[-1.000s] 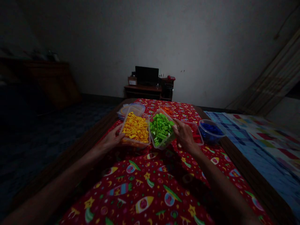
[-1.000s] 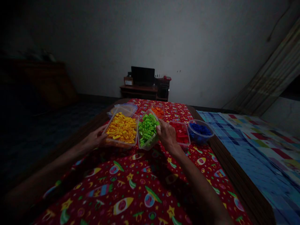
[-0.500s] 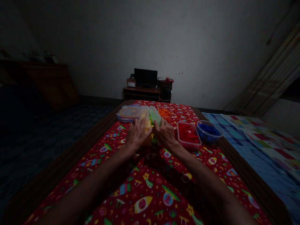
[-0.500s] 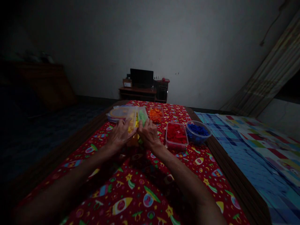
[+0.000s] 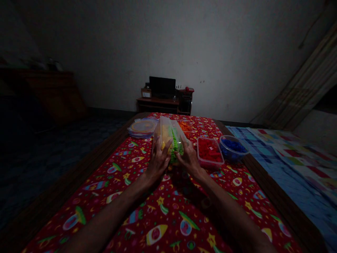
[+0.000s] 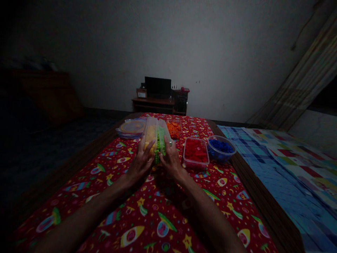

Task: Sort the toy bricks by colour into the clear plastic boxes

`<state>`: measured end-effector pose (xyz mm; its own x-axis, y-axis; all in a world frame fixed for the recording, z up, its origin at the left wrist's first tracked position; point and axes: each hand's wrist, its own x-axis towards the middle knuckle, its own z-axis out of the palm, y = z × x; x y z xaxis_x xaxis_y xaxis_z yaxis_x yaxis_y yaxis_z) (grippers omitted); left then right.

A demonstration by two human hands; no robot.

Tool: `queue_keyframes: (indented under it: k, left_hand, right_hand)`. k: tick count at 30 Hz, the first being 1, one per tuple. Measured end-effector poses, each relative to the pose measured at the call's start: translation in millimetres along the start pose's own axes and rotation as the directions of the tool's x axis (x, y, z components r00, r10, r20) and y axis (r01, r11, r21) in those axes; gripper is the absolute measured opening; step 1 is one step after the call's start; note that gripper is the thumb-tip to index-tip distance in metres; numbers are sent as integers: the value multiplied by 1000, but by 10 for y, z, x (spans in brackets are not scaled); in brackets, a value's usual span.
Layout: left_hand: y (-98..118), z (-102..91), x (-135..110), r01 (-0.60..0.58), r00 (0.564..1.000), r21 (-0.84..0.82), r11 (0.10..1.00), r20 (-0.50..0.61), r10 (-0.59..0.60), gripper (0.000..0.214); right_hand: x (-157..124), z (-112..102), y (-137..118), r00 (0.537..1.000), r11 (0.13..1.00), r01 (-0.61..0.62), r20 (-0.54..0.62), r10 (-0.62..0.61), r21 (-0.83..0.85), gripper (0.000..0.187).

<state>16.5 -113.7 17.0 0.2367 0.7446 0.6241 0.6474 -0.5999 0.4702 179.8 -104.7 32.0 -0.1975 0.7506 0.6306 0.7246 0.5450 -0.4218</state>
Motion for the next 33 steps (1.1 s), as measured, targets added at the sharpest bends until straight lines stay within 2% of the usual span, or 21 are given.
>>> queue_keyframes:
  k: [3,4,7,12,15,21,29,33]
  left_hand:
    - [-14,-68,-56,-45,998,215,976,-23,51,58]
    - [-26,-97,-80,-49,998,242,969,-23,57,59]
    - [-59,-187,-150,-73,997,228,971,0,75,65]
    - [-83,-277,-214,-115,993,170,979,48,108,75]
    - [-148,-283,-257,-160,985,158,974,81,149,74]
    - [-289,-278,-341,-305,947,259,917,187,262,75]
    - [-167,-440,-165,-296,955,305,905,129,269,74]
    - [-121,-460,-156,-406,913,372,835,136,384,68]
  right_hand:
    - [4,-3,-39,996,990,77,51,-72,-117,69]
    - [9,11,-66,993,982,110,64,-101,-156,66]
    - [33,59,-158,982,953,179,97,-160,-246,59]
    - [62,24,-236,976,921,209,124,-177,-329,55]
    - [46,-67,-207,975,922,218,110,-193,-321,50]
    - [15,-239,-105,967,933,252,26,-253,-258,46]
    - [190,-400,-49,936,912,335,-33,-352,-236,45]
    - [244,-462,-5,900,891,402,-89,-427,-211,47]
